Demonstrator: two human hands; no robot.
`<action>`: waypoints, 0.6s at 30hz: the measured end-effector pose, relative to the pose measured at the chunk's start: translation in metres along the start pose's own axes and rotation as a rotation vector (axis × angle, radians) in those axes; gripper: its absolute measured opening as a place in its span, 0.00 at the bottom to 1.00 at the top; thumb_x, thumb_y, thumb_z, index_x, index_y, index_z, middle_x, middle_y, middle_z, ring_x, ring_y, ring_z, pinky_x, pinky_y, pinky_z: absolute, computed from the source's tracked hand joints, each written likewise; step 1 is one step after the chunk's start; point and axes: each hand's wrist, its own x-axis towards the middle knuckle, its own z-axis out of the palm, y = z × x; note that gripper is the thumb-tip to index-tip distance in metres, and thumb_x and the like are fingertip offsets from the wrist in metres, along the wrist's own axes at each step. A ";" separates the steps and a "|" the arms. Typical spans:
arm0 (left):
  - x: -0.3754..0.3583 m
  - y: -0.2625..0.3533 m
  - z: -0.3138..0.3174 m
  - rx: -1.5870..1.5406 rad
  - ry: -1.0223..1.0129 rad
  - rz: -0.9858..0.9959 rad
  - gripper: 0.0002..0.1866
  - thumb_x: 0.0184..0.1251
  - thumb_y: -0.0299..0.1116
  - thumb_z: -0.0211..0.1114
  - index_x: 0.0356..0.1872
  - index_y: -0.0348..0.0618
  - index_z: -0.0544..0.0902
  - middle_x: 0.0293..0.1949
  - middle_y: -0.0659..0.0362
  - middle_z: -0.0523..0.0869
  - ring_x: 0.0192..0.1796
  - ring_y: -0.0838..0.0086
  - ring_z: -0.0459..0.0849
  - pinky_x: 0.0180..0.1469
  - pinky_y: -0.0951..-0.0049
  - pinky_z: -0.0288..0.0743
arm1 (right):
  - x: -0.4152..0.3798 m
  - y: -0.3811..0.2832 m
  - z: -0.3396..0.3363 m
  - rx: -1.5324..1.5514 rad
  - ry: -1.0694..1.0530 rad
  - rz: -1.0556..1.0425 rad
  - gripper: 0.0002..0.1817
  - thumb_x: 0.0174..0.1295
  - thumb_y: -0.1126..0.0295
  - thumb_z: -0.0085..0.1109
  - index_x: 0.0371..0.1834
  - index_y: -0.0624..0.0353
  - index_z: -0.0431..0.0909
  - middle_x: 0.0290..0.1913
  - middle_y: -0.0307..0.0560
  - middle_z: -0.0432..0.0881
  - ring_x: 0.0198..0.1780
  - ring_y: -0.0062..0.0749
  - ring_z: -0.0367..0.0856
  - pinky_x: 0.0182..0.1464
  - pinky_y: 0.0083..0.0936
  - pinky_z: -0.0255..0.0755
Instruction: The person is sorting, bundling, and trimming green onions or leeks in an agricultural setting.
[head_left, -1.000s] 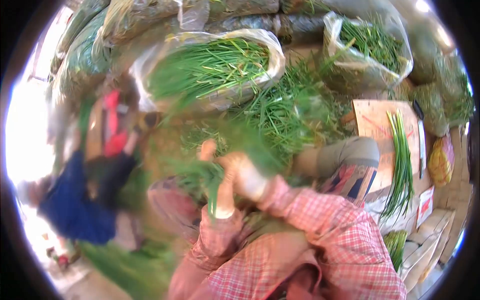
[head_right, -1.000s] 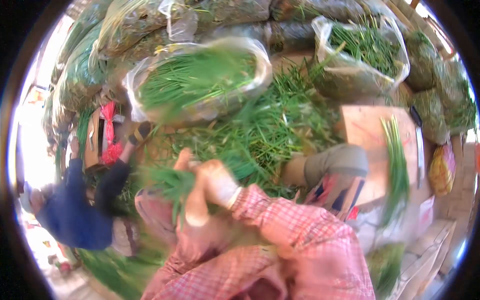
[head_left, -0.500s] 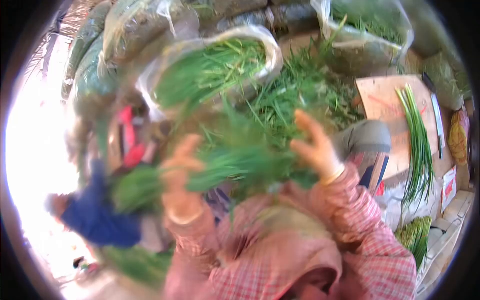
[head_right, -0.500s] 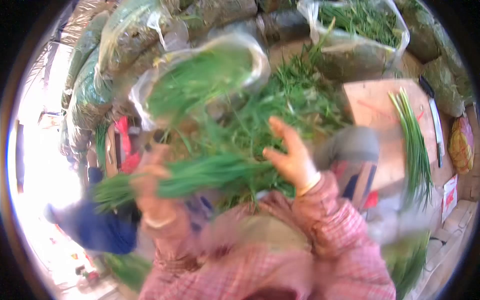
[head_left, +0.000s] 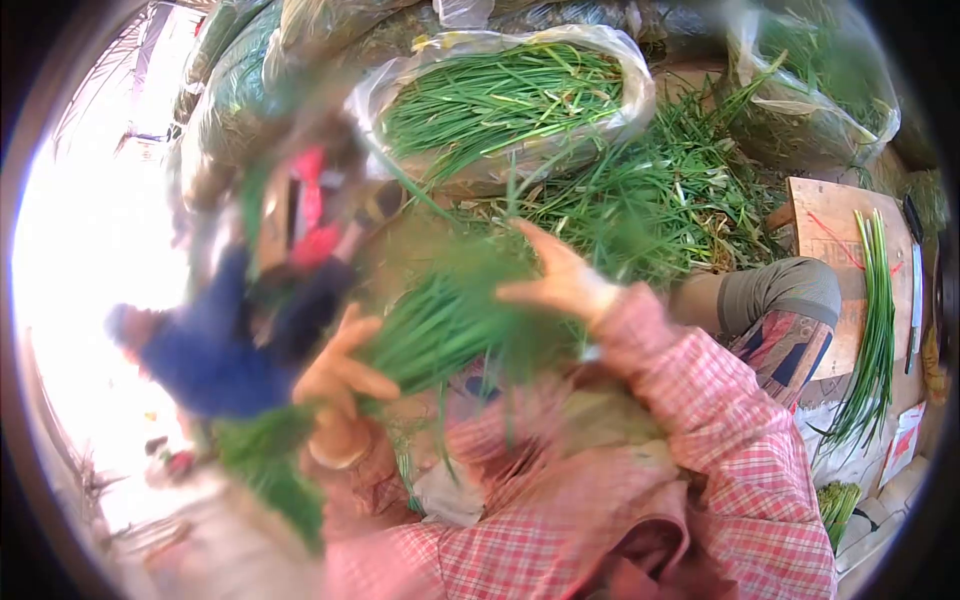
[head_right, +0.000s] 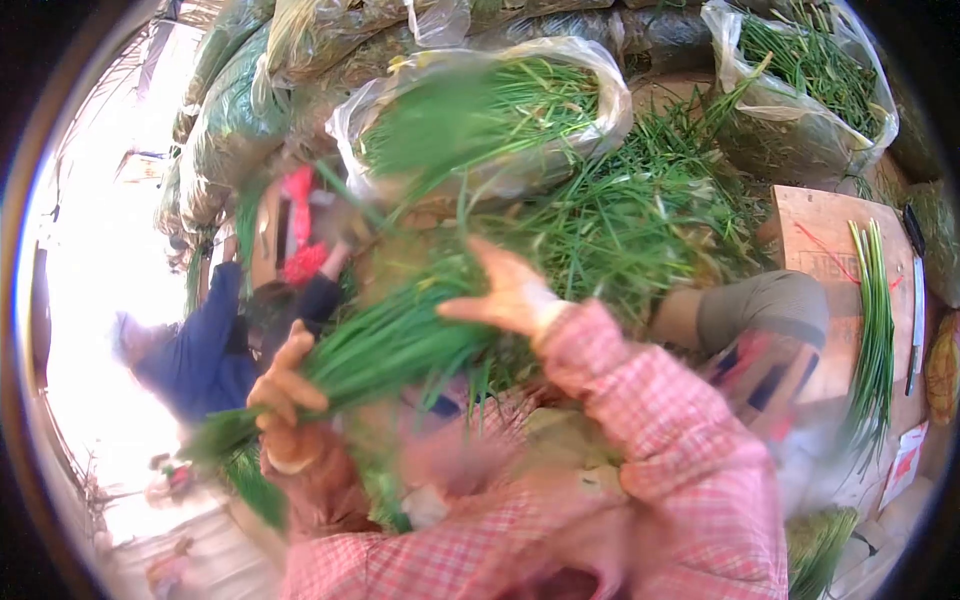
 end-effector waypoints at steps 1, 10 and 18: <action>0.003 0.006 -0.002 0.000 0.012 0.020 0.21 0.67 0.51 0.49 0.23 0.43 0.68 0.29 0.54 0.72 0.54 0.54 0.74 0.64 0.49 0.54 | 0.011 -0.009 0.018 -0.083 -0.007 -0.034 0.49 0.40 0.46 0.68 0.65 0.57 0.58 0.63 0.59 0.63 0.65 0.48 0.60 0.66 0.34 0.54; -0.070 0.039 -0.031 -0.026 0.125 0.059 0.22 0.68 0.49 0.49 0.16 0.51 0.59 0.14 0.65 0.63 0.46 0.58 0.77 0.69 0.46 0.45 | 0.017 0.038 0.073 -0.620 0.093 -0.111 0.19 0.42 0.62 0.63 0.40 0.52 0.77 0.41 0.47 0.78 0.46 0.43 0.75 0.47 0.39 0.70; -0.095 0.038 -0.051 0.074 0.084 0.002 0.20 0.66 0.49 0.53 0.16 0.54 0.62 0.16 0.71 0.65 0.27 0.81 0.71 0.42 0.74 0.63 | 0.018 0.058 0.073 -0.498 0.112 0.354 0.14 0.48 0.67 0.59 0.40 0.51 0.76 0.41 0.52 0.79 0.46 0.49 0.77 0.45 0.39 0.72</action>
